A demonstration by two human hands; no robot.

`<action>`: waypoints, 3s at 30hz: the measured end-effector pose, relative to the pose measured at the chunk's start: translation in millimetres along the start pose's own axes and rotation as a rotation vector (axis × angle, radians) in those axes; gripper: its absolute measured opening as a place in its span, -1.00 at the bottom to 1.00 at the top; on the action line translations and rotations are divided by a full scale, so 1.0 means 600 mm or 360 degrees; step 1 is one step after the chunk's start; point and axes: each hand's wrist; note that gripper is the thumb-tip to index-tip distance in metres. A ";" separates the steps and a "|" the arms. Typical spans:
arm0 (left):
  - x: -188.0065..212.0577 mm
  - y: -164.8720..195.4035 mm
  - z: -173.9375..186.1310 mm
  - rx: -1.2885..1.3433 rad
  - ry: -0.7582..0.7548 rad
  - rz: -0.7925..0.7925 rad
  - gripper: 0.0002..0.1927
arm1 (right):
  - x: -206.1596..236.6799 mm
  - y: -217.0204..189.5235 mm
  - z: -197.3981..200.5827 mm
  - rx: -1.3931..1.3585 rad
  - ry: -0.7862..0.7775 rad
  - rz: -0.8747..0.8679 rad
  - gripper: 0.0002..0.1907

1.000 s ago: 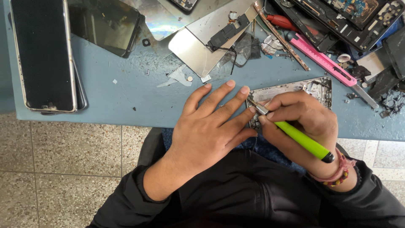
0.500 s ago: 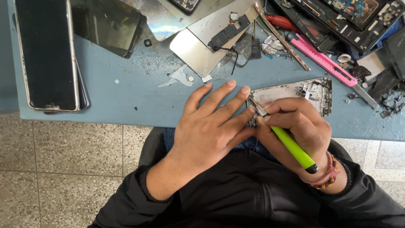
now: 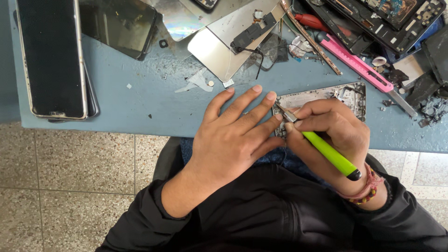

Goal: The person uses a green-handled screwdriver to remove screws from a disassembled smartphone chassis on a cluttered workbench. They then flip the chassis and continue unscrewing components from the opposite side.

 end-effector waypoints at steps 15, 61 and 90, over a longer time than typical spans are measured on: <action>-0.002 0.000 0.000 0.0005 0.0019 -0.0003 -0.60 | -0.008 0.016 0.008 -0.0278 -0.0131 -0.0163 -0.75; 0.000 0.000 0.001 0.0018 -0.0008 0.0016 -0.60 | 0.002 -0.004 0.005 0.0060 -0.0065 -0.0034 -0.69; -0.001 0.000 0.000 0.0009 -0.0008 0.0020 -0.59 | 0.002 0.006 0.002 0.0005 -0.0018 0.0013 -0.71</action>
Point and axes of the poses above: each hand's wrist, its own x-axis away from the middle knuckle, its own z-axis out of the back of the hand, y = z × x, and after that the axes turned 5 degrees about x, right-handed
